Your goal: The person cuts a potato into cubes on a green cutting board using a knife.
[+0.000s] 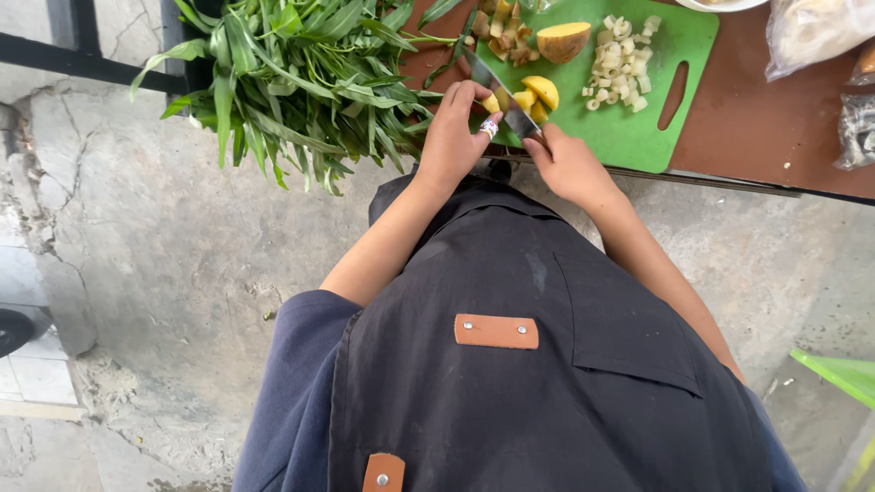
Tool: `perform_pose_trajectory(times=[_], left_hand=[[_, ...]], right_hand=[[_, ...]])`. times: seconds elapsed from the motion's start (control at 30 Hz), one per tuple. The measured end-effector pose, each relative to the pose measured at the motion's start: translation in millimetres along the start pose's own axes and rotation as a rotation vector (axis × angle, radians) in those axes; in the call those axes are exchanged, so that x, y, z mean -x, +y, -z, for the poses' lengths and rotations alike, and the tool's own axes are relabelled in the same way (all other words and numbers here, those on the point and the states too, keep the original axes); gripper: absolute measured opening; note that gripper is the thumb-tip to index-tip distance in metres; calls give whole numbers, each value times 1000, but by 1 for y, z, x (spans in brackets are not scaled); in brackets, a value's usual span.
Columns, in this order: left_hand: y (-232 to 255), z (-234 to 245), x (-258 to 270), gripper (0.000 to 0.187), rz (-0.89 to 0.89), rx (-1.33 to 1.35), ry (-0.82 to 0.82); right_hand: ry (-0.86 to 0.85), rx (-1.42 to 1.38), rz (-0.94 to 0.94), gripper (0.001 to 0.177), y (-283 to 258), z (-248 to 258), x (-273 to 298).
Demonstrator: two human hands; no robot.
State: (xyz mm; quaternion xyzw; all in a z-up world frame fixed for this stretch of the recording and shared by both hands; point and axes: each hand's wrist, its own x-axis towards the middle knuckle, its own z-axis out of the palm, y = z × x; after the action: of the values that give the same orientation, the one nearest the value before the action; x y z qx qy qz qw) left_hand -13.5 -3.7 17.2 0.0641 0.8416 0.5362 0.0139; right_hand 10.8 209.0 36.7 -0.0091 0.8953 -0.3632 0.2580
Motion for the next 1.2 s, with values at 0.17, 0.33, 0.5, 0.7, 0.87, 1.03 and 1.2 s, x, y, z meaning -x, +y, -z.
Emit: perform_pose_trajectory(times=[0.17,0.33,0.5,0.7,0.87,1.03,1.2], left_hand=[[-5,-1,2,32,100,80,-14],[-4,-8,1,34,105,135,-25],[15,-5,5,38,-157,-129,83],[33,9,-3,19,-189,-445,-8],[35,14,-35,33,11,-521,-123],[23,8,-66,41,149,-454,-448],[17,-3,-68,38,-24,-259,-309]], right_hand=[[103,-74,45,30,-2,10,17],[125,-82,-18,29,-5,14,29],[235,68,73,26,-5,6,34],[298,188,188,24,-6,5,37],[294,369,185,26,-18,15,41],[317,405,187,26,-29,22,45],[334,382,175,31,-25,26,55]])
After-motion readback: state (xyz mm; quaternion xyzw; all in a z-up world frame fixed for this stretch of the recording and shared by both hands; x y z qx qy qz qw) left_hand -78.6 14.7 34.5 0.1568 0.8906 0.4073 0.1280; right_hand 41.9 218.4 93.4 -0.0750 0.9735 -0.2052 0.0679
